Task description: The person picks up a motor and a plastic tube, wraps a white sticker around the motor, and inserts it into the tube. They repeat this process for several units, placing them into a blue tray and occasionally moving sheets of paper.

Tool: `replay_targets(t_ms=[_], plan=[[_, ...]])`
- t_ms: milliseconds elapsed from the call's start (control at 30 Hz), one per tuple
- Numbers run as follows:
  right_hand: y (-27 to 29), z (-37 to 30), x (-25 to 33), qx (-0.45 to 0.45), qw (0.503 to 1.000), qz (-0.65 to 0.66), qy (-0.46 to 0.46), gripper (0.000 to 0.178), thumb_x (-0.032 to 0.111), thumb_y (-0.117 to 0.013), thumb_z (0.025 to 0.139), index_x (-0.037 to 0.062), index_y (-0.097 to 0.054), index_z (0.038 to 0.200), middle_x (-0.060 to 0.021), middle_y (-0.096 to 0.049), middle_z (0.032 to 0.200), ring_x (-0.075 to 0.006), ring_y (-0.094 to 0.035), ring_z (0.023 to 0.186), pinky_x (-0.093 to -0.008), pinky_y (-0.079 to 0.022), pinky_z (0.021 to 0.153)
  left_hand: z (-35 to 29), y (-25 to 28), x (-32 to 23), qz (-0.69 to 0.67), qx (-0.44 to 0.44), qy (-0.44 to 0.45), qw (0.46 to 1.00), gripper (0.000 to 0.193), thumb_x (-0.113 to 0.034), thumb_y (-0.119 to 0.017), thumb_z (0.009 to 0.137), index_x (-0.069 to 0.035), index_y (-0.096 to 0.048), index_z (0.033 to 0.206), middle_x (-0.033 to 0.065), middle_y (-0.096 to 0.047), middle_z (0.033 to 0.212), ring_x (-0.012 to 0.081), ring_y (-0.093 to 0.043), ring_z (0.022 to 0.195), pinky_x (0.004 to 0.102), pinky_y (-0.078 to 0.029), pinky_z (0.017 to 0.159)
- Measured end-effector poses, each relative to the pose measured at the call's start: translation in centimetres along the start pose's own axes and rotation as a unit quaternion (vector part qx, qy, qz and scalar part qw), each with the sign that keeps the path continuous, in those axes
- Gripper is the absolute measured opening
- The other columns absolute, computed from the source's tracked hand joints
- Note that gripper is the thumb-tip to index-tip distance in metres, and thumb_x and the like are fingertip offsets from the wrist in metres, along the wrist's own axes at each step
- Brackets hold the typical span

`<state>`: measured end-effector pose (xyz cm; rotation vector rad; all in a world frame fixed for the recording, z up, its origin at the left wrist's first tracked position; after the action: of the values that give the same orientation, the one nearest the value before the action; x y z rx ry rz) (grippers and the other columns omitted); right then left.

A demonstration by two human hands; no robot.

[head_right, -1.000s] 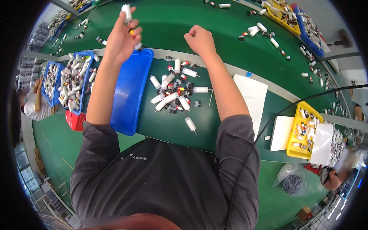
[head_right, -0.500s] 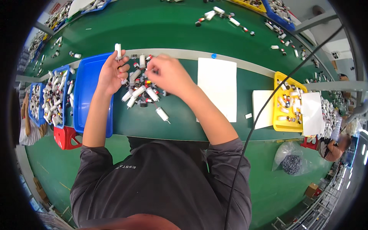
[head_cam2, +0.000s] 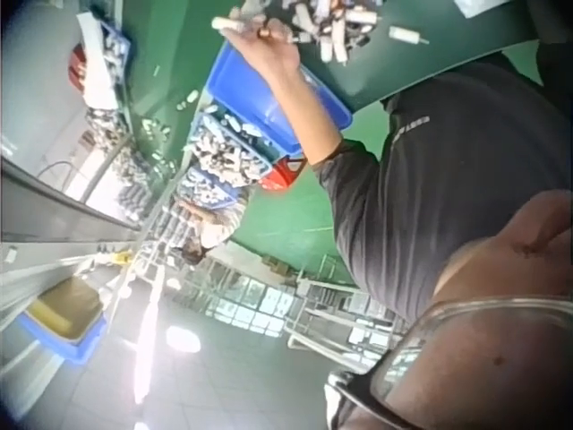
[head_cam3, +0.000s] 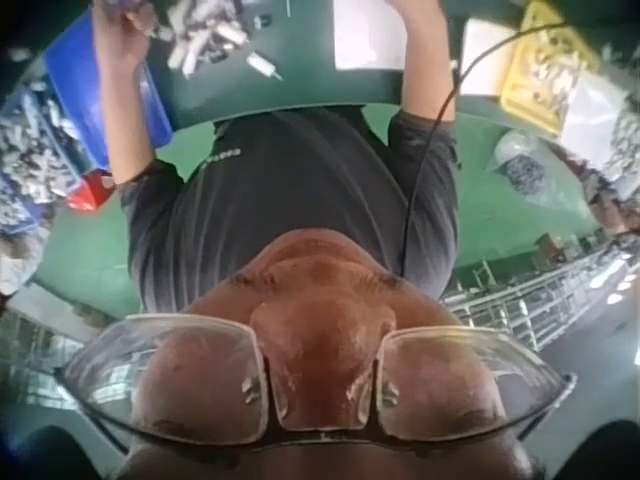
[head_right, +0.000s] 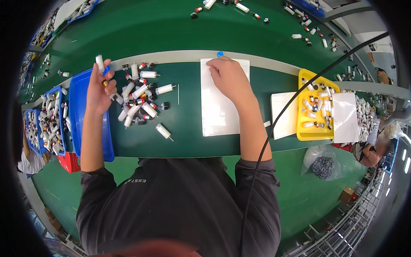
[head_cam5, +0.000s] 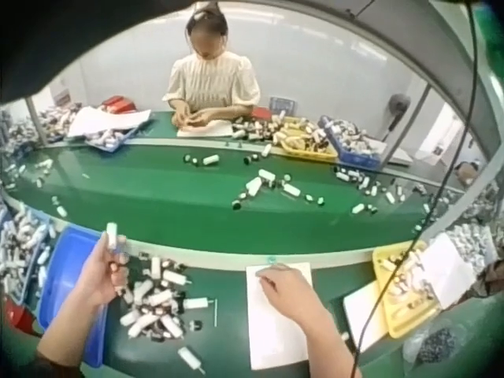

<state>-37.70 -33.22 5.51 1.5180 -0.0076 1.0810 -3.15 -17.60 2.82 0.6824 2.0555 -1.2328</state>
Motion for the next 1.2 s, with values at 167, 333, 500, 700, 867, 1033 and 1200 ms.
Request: replay_targets(t_ms=[167,333,500,700,867,1033,1200], plan=[[3.7,-1.2,-2.6,-0.01,0.997,0.045,-0.065,0.021,0.006,-0.068,0.086,0.0013,-0.072,0.105,-0.0147,-0.068,0.095,-0.0291,-0.066,0.077,-0.0359,-0.054,0.075,0.3,-6.7,-0.1,0.151,0.029,-0.027,0.988,0.035,-0.038,-0.053,0.104,-0.006,-0.058,0.116,0.0018,-0.063,0.093,0.0027,-0.033,0.047,0.0209,-0.023,0.044],[6.0,-5.9,-2.4,-0.031,0.998,-0.033,-0.04,0.023,0.006,-0.07,0.084,0.0016,-0.07,0.107,-0.0154,-0.067,0.098,-0.0344,-0.065,0.085,-0.0373,-0.054,0.077,-0.4,-13.9,2.3,0.412,0.159,-0.11,0.891,0.023,-0.027,-0.074,0.094,-0.005,-0.07,0.091,-0.0107,-0.053,0.068,-0.0015,-0.04,0.058,0.0212,-0.03,0.05],[6.3,-10.7,-2.9,0.036,0.996,-0.005,-0.087,0.023,0.004,-0.069,0.083,0.0018,-0.07,0.106,-0.0154,-0.066,0.103,-0.0356,-0.065,0.094,-0.0382,-0.054,0.082,0.4,-19.9,9.9,0.544,0.32,-0.08,0.772,0.03,-0.025,-0.07,0.094,-0.004,-0.073,0.115,0.0051,-0.072,0.096,0.0092,-0.059,0.08,0.0267,-0.049,0.074],[4.4,-18.1,-1.3,0.068,0.995,-0.028,-0.06,0.031,-0.003,-0.067,0.08,0.0002,-0.071,0.111,-0.0146,-0.062,0.118,-0.0327,-0.064,0.101,-0.0387,-0.054,0.086,-0.2,-23.1,17.3,0.657,0.4,-0.159,0.619,0.04,-0.022,-0.07,0.088,-0.011,-0.069,0.127,0.0031,-0.062,0.138,0.0212,-0.07,0.094,0.0322,-0.054,0.084],[5.0,-18.2,-1.2,0.051,0.997,-0.03,-0.054,0.028,-0.002,-0.069,0.078,-0.0004,-0.067,0.106,-0.0141,-0.062,0.116,-0.0336,-0.062,0.102,-0.0381,-0.053,0.088,-0.2,-22.9,17.9,0.726,0.383,-0.167,0.547,0.045,-0.024,-0.067,0.087,-0.018,-0.067,0.132,-0.0082,-0.048,0.154,0.0275,-0.07,0.105,0.04,-0.056,0.088],[4.2,-17.0,-1.7,0.105,0.991,-0.029,-0.077,0.017,0.0,-0.07,0.075,0.0005,-0.055,0.084,-0.0153,-0.061,0.109,-0.034,-0.061,0.101,-0.0365,-0.051,0.084,-0.4,-22.5,17.5,0.747,0.369,-0.137,0.536,0.047,-0.026,-0.064,0.088,-0.02,-0.064,0.135,-0.0072,-0.046,0.156,0.0279,-0.07,0.105,0.042,-0.057,0.086],[8.0,-20.6,-2.2,-0.02,0.979,0.202,-0.021,0.021,-0.001,-0.072,0.078,0.0046,-0.052,0.082,-0.0103,-0.057,0.098,-0.0264,-0.058,0.089,-0.0385,-0.049,0.081,-0.8,-22.3,17.8,0.726,0.393,-0.132,0.548,0.048,-0.036,-0.064,0.09,-0.018,-0.063,0.135,-0.0004,-0.053,0.15,0.0307,-0.069,0.108,0.0477,-0.057,0.084]])
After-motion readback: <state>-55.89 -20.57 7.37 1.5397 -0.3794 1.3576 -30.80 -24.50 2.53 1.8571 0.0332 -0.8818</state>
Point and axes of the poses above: each hand's wrist, its own z-axis towards the middle knuckle, its own y-axis out of the back of the hand, x = y × z, the point moved 6 cm from there along z, towards the middle knuckle
